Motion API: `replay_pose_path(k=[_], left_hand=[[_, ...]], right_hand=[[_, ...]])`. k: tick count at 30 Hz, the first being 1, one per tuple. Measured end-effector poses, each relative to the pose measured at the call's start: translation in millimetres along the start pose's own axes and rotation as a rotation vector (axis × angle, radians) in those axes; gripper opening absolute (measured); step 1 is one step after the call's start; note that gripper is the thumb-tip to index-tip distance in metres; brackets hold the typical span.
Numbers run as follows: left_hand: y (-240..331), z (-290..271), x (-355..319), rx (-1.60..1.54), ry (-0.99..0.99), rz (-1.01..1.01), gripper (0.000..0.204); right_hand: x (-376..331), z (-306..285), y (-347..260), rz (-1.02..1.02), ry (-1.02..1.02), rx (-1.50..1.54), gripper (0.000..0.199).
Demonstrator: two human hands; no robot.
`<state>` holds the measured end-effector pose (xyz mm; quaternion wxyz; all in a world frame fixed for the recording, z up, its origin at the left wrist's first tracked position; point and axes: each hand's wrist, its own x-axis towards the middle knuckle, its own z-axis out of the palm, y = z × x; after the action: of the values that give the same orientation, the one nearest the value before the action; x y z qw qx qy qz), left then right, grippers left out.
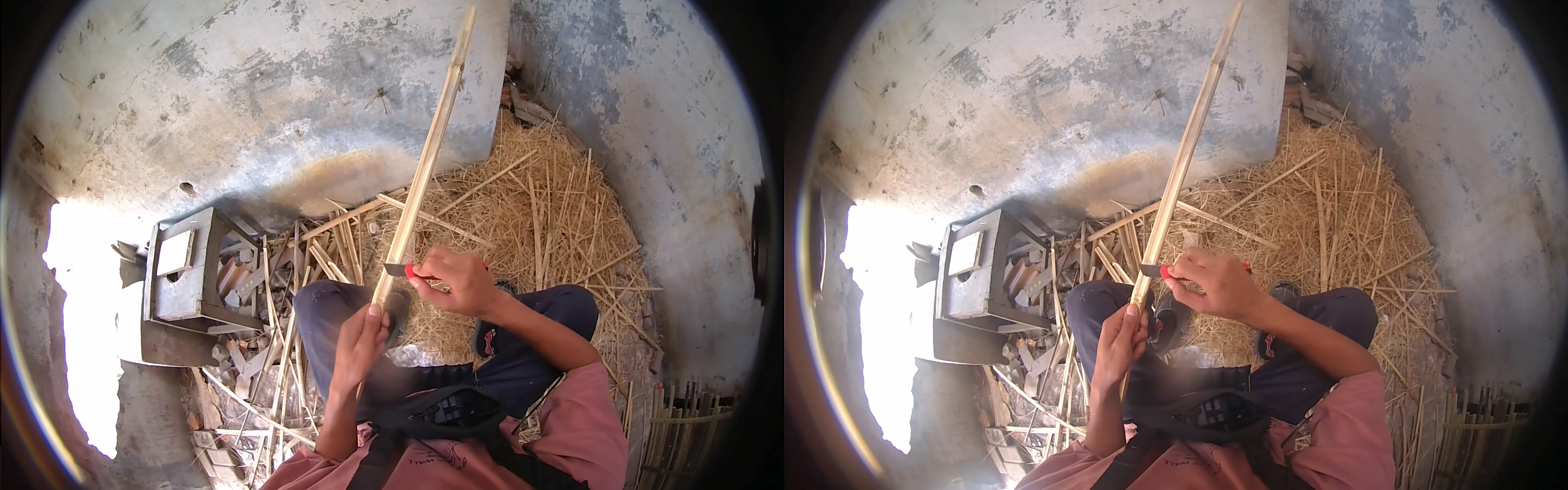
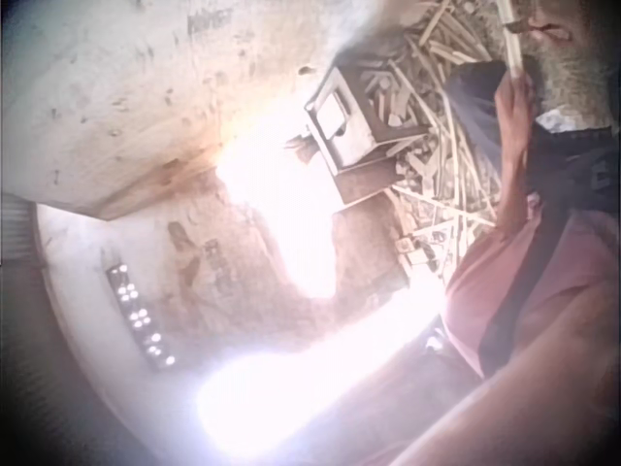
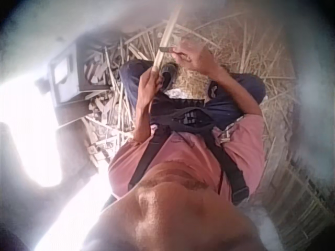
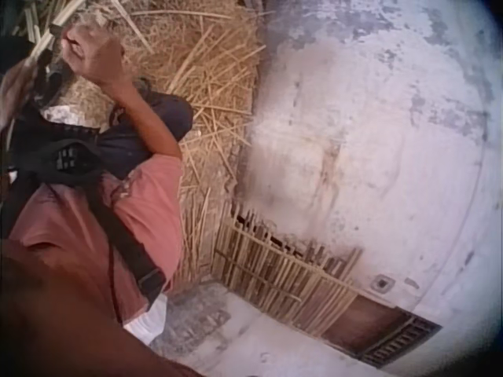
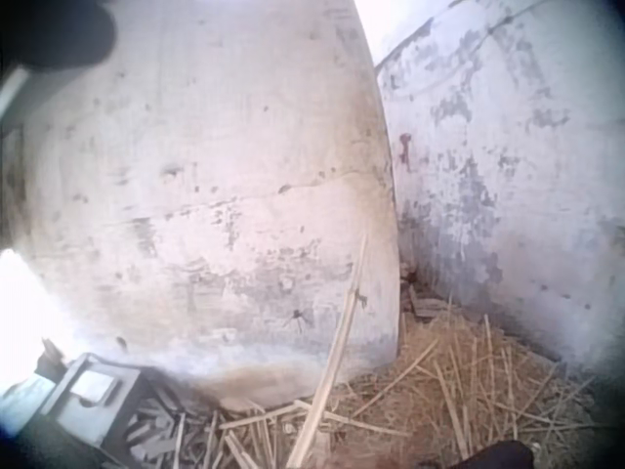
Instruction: The person shaves a thin bamboo pole using a small utility knife held in their right hand, while supporting the pole with their left hand and lap.
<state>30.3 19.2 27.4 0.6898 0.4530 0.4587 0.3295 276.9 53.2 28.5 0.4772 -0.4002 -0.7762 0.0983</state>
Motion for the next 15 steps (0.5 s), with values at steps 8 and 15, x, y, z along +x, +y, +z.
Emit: replay_pose_path(k=[8, 15], left_hand=[[6, 11, 5, 0.040, 0.028, 0.062, 0.041], [7, 10, 4, 0.011, 0.014, 0.020, 0.042]], right_hand=[[-3, 3, -15, -0.023, -0.012, -0.043, 0.011], [-5, 1, -13, 0.001, 0.025, -0.086, 0.010]])
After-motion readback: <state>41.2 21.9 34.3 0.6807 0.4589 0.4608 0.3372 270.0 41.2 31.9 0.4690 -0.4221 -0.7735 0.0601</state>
